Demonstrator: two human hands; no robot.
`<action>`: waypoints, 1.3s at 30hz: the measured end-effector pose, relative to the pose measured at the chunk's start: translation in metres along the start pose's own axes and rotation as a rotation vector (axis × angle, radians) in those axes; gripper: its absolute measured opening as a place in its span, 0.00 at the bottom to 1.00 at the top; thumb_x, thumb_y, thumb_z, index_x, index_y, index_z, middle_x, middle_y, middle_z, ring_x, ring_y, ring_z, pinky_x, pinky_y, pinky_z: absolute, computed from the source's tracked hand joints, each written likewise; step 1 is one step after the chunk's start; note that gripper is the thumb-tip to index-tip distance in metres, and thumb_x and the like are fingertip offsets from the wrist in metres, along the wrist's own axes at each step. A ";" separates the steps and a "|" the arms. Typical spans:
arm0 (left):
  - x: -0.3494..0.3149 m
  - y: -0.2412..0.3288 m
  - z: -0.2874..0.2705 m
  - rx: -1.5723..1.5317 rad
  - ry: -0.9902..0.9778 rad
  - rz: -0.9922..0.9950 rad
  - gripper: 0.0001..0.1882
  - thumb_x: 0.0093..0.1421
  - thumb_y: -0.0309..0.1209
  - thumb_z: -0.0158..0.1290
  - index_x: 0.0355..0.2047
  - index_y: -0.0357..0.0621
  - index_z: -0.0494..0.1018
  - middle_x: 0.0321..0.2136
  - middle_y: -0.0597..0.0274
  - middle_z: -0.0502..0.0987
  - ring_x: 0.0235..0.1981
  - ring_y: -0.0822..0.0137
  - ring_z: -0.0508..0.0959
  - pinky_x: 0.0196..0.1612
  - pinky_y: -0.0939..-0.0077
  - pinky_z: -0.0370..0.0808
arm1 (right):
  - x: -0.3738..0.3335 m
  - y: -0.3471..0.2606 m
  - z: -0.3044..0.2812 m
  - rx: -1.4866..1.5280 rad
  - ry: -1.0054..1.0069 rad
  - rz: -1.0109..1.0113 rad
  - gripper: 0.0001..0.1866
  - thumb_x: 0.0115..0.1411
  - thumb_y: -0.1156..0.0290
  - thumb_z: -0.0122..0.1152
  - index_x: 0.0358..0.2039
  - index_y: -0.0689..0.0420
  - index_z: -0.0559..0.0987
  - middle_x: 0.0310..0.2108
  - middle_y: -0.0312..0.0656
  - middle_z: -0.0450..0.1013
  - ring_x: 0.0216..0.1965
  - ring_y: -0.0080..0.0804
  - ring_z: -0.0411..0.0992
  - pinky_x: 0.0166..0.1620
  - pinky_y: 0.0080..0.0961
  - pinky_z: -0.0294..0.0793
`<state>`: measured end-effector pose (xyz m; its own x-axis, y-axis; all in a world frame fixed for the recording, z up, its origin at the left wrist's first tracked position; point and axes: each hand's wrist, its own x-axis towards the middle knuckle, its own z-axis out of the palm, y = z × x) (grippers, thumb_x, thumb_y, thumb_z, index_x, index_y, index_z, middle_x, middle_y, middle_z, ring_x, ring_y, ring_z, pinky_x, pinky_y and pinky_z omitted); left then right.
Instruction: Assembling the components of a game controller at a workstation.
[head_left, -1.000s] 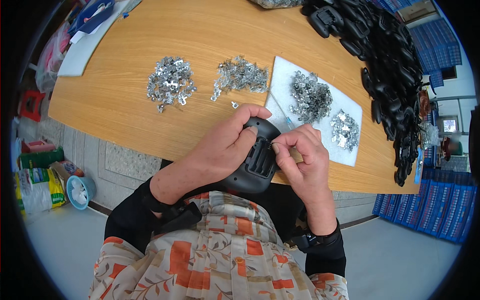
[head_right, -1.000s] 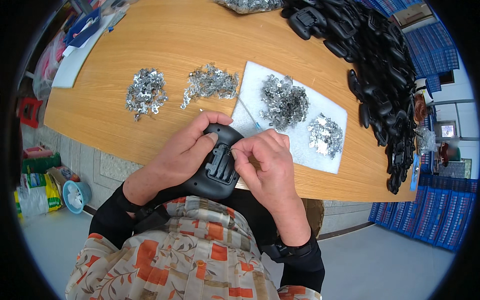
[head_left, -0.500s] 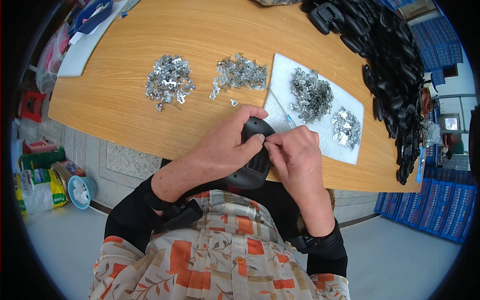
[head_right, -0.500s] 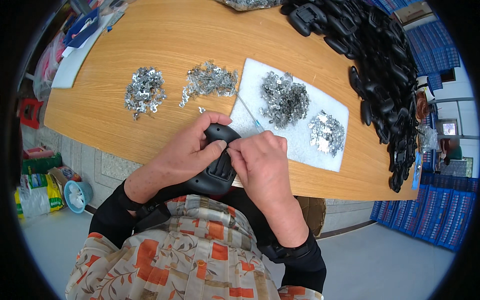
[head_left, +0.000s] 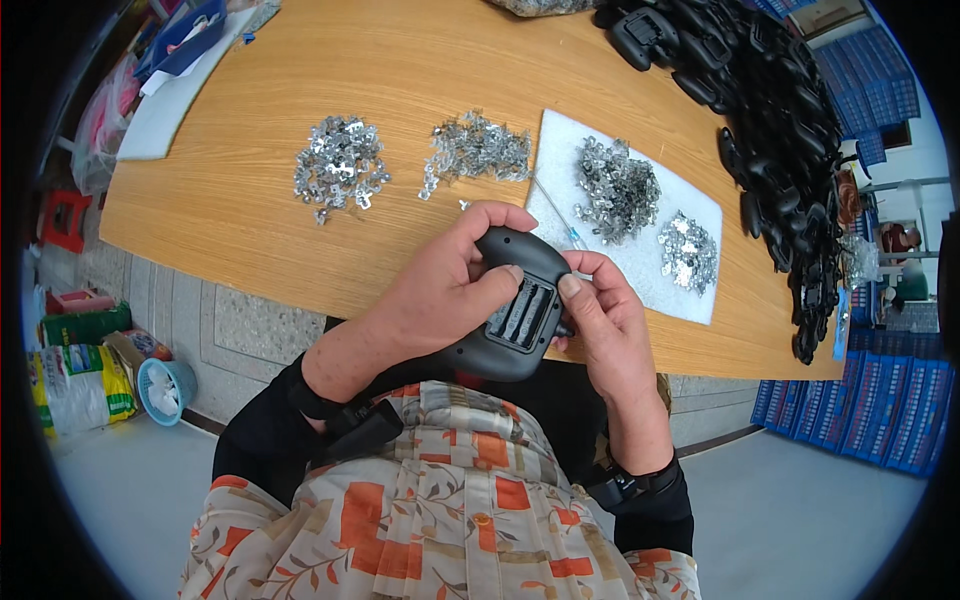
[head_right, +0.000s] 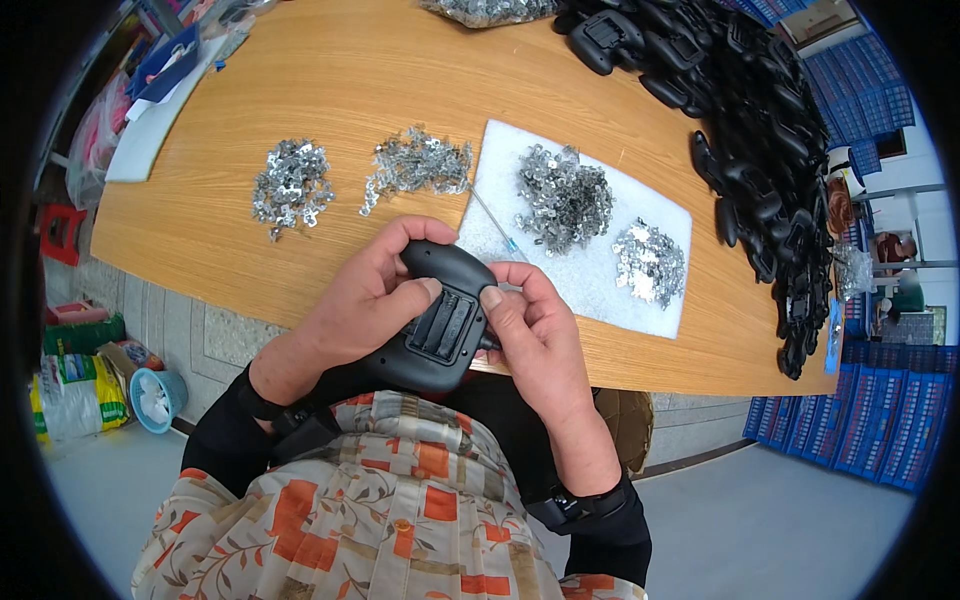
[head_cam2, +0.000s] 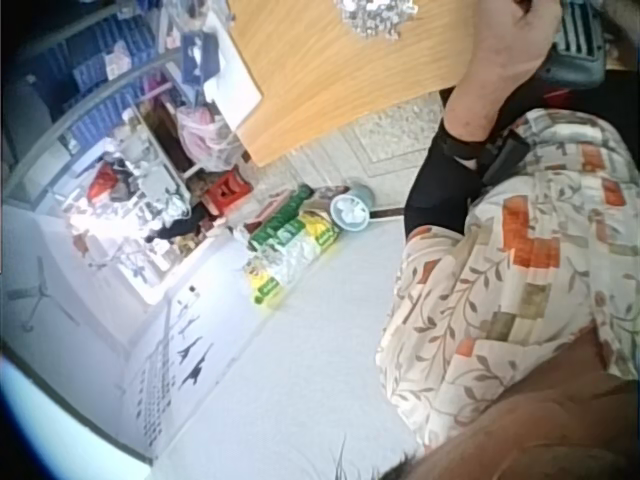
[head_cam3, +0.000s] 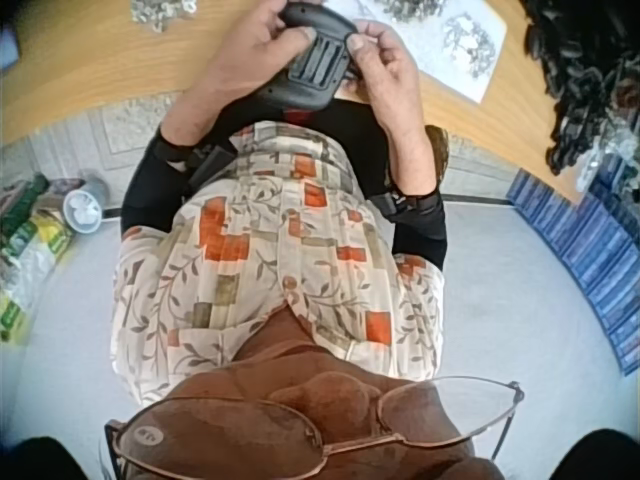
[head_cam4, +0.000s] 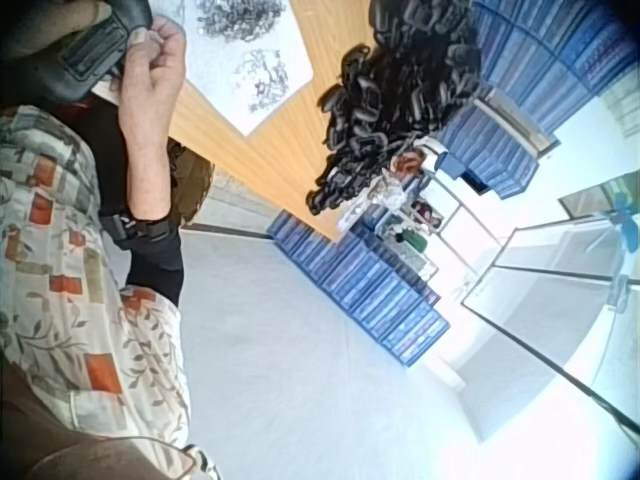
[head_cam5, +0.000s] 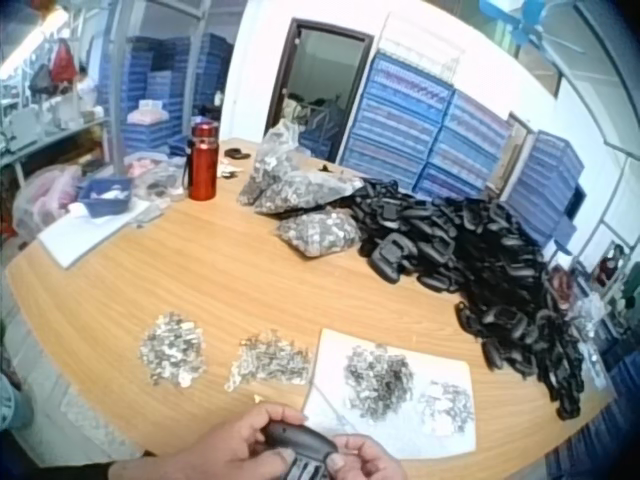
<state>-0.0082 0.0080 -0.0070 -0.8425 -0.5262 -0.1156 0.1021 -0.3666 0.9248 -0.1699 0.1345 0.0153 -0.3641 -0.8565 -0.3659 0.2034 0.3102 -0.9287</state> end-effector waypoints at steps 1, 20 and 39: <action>0.000 0.001 0.002 0.036 0.012 0.019 0.23 0.67 0.19 0.46 0.61 0.41 0.60 0.41 0.63 0.76 0.38 0.79 0.79 0.41 0.82 0.78 | -0.001 0.001 0.001 -0.001 -0.004 -0.012 0.15 0.72 0.64 0.56 0.54 0.58 0.72 0.31 0.28 0.74 0.27 0.09 0.69 0.26 0.09 0.68; -0.011 0.024 0.005 0.042 0.067 -0.075 0.31 0.63 0.19 0.51 0.66 0.38 0.59 0.28 0.70 0.72 0.27 0.83 0.73 0.30 0.85 0.70 | -0.006 -0.003 0.002 -0.025 -0.022 -0.082 0.14 0.72 0.65 0.55 0.54 0.57 0.72 0.31 0.29 0.76 0.28 0.08 0.70 0.27 0.08 0.70; -0.013 0.011 0.012 0.508 0.117 0.043 0.28 0.57 0.19 0.53 0.60 0.37 0.65 0.29 0.67 0.73 0.22 0.81 0.72 0.26 0.83 0.69 | -0.014 -0.004 0.007 -0.022 -0.014 -0.098 0.13 0.71 0.69 0.57 0.53 0.57 0.73 0.30 0.28 0.75 0.29 0.08 0.70 0.28 0.09 0.73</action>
<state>-0.0023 0.0201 0.0086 -0.7757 -0.6252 -0.0862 -0.1582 0.0605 0.9855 -0.1592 0.1425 0.0245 -0.3686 -0.8889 -0.2721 0.1475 0.2331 -0.9612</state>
